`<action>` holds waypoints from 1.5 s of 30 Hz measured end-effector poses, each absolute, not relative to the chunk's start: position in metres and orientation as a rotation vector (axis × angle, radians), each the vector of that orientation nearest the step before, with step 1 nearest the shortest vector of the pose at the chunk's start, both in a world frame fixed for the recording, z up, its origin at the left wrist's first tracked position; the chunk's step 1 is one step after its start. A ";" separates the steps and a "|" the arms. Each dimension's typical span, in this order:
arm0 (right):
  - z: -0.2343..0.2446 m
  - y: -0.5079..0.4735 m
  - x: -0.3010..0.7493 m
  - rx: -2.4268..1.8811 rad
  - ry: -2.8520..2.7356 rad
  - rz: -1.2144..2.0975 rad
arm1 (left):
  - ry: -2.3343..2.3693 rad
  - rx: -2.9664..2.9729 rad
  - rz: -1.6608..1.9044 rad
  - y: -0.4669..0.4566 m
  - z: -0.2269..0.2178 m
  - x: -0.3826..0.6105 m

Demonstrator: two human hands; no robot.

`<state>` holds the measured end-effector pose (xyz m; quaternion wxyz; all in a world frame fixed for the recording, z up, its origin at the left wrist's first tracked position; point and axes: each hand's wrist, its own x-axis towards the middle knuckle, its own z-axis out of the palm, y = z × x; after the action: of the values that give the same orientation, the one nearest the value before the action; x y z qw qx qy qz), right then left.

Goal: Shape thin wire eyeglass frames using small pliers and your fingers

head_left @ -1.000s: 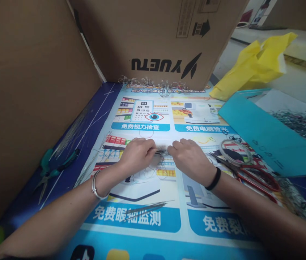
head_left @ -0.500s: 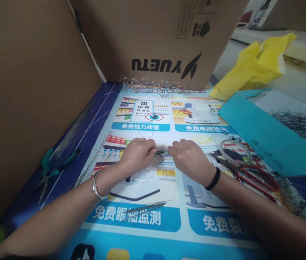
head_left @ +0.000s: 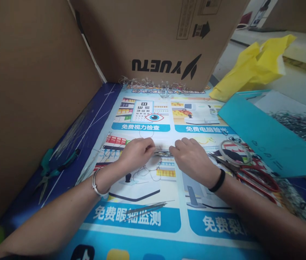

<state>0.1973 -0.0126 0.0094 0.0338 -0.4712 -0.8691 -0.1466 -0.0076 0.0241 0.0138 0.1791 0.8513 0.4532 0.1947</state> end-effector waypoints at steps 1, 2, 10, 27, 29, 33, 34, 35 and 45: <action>0.010 -0.013 0.199 -1.465 -2.667 -0.429 | 1.282 2.399 0.549 0.024 0.014 -0.008; 0.010 -0.013 0.200 -1.485 -2.659 -0.396 | 1.281 2.394 0.551 0.025 0.014 -0.008; 0.010 -0.009 0.207 -1.665 -2.421 -0.124 | 1.263 2.410 0.547 0.028 0.005 -0.010; -0.001 -0.012 0.193 -1.712 -2.447 -0.204 | 0.991 2.578 0.596 0.032 0.002 -0.007; -0.001 -0.012 0.192 -1.692 -2.462 -0.193 | 1.020 2.564 0.573 0.031 0.001 -0.006; 0.017 -0.016 0.198 -1.687 -2.453 -0.195 | 1.049 2.530 0.561 0.032 0.000 -0.006; 0.025 -0.019 0.204 -1.691 -2.439 -0.193 | 1.046 2.522 0.561 0.032 -0.001 -0.006; 0.035 -0.022 0.212 -1.704 -2.410 -0.182 | 1.040 2.514 0.559 0.032 -0.001 -0.006; 0.088 -0.143 0.374 -1.510 -0.676 0.176 | 1.085 2.437 0.566 0.034 -0.003 -0.010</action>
<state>0.3745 -0.1434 0.0876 0.6734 -0.6710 -0.3003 0.0780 -0.0097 0.0343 -0.0027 0.2056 0.8746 0.3893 0.2030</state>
